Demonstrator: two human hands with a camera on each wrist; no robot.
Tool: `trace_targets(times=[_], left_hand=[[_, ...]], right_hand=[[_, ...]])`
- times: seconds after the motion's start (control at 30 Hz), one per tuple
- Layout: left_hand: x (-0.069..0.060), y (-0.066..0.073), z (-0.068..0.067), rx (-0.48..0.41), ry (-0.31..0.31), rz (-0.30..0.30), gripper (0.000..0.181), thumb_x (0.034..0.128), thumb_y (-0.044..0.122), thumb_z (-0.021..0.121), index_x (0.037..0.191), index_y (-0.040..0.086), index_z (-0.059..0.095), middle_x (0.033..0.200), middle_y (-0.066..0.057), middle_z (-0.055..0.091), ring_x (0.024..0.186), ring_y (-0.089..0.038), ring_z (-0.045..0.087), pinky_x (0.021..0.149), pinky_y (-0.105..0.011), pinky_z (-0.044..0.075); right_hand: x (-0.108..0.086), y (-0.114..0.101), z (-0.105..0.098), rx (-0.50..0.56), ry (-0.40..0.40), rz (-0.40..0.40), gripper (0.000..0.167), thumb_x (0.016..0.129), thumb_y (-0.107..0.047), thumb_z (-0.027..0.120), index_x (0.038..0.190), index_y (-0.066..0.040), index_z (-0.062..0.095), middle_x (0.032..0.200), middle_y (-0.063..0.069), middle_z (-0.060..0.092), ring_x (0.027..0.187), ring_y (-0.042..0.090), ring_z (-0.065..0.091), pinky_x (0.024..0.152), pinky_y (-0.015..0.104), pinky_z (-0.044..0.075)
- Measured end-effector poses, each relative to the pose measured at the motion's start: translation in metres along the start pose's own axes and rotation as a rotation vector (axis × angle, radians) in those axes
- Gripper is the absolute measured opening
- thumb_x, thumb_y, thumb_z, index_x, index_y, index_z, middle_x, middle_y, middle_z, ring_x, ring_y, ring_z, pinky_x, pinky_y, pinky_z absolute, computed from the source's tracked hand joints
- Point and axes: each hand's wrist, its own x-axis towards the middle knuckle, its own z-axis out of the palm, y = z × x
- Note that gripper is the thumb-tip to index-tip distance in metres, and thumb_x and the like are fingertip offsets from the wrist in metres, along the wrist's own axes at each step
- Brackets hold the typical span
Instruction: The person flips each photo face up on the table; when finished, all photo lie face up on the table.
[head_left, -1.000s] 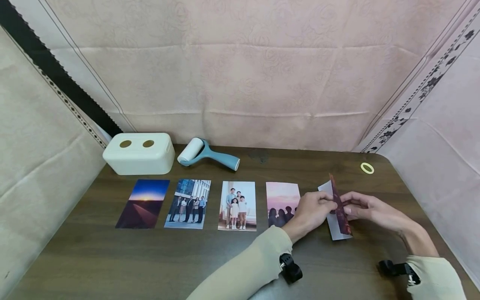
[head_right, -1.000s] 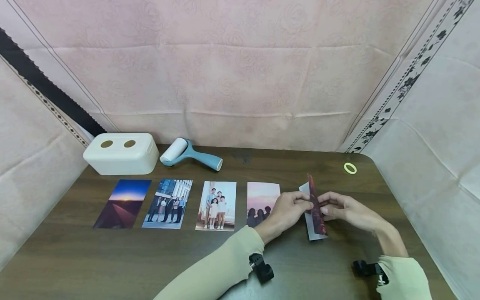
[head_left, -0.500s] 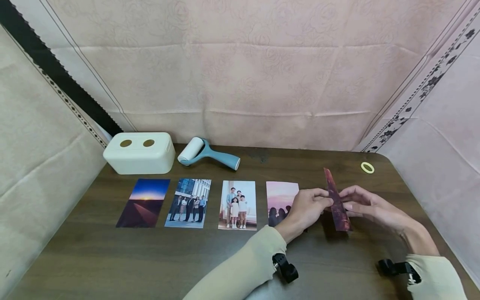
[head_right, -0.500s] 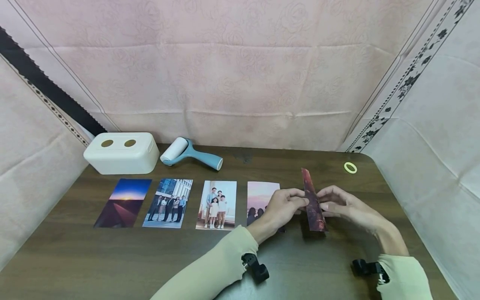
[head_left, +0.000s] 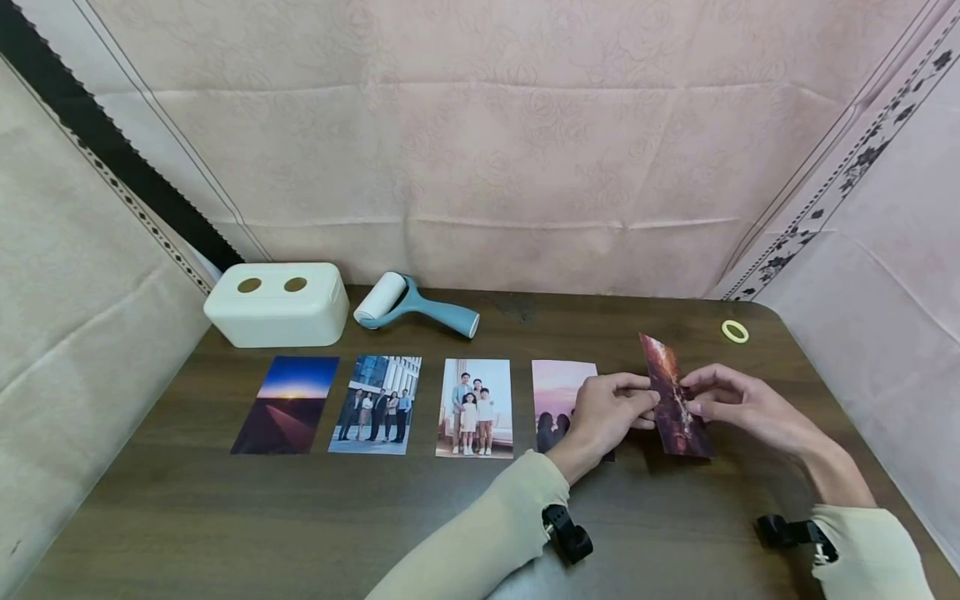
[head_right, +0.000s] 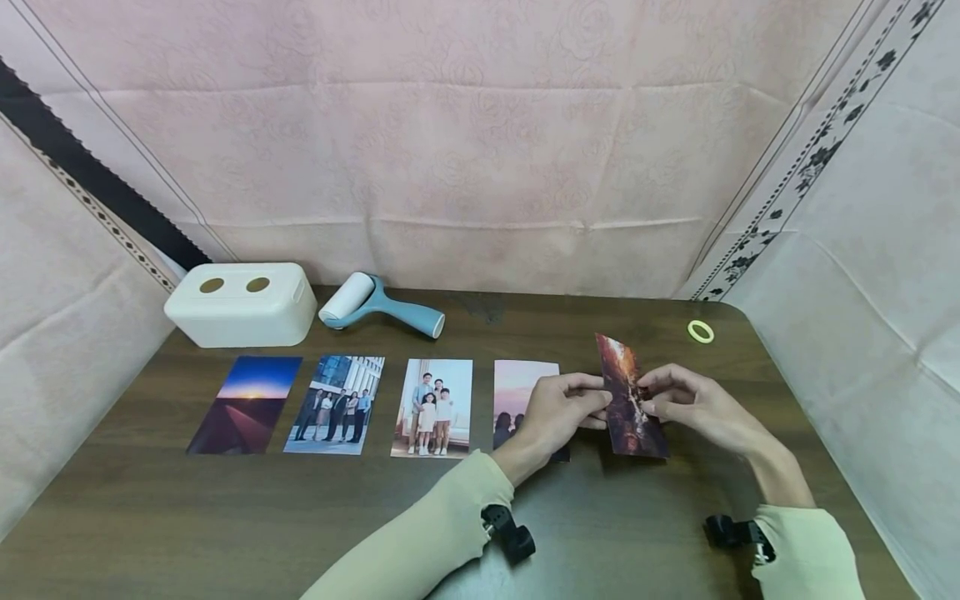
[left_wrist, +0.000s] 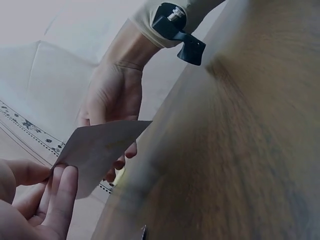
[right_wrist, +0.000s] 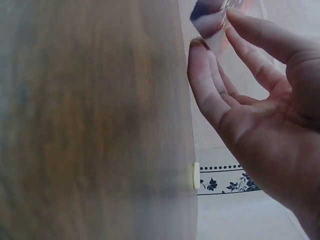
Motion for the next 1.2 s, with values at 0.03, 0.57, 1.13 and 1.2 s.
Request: trace_targets(times=[0.03,0.57,1.13,1.2], left_hand=[[0.000,0.000,0.000,0.006,0.004,0.001,0.015,0.0928,0.000,0.079,0.107,0.004,0.081,0.082,-0.002,0.078,0.069,-0.023,0.077,0.069,-0.039,0.064],[0.007,-0.014,-0.005,0.044,0.070,0.064,0.023,0.0868,-0.008,0.082,0.104,0.006,0.073,0.080,0.000,0.073,0.064,-0.018,0.073,0.061,-0.035,0.063],[0.009,-0.023,-0.010,0.436,0.074,0.130,0.017,0.0853,-0.002,0.086,0.096,0.008,0.077,0.078,0.009,0.069,0.064,0.000,0.063,0.061,-0.018,0.054],[0.010,-0.023,-0.012,0.496,0.063,0.145,0.017,0.0846,0.000,0.087,0.096,0.008,0.078,0.080,0.007,0.071,0.067,0.001,0.063,0.064,-0.017,0.053]], right_hand=[[0.000,0.000,0.001,-0.010,0.011,-0.002,0.031,0.104,-0.008,0.069,0.132,0.001,0.060,0.116,0.014,0.072,0.101,0.016,0.073,0.083,0.030,0.059],[0.003,0.002,0.007,-0.180,0.109,-0.016,0.034,0.098,-0.010,0.078,0.128,-0.003,0.064,0.119,0.014,0.067,0.091,0.015,0.069,0.073,0.028,0.058],[0.007,0.003,0.007,-0.300,0.105,-0.012,0.040,0.096,-0.008,0.080,0.132,-0.002,0.066,0.123,0.017,0.068,0.090,0.011,0.066,0.073,0.027,0.055],[0.007,0.003,0.007,-0.302,0.093,-0.008,0.041,0.096,-0.008,0.080,0.133,-0.002,0.065,0.125,0.018,0.067,0.091,0.012,0.066,0.074,0.027,0.055]])
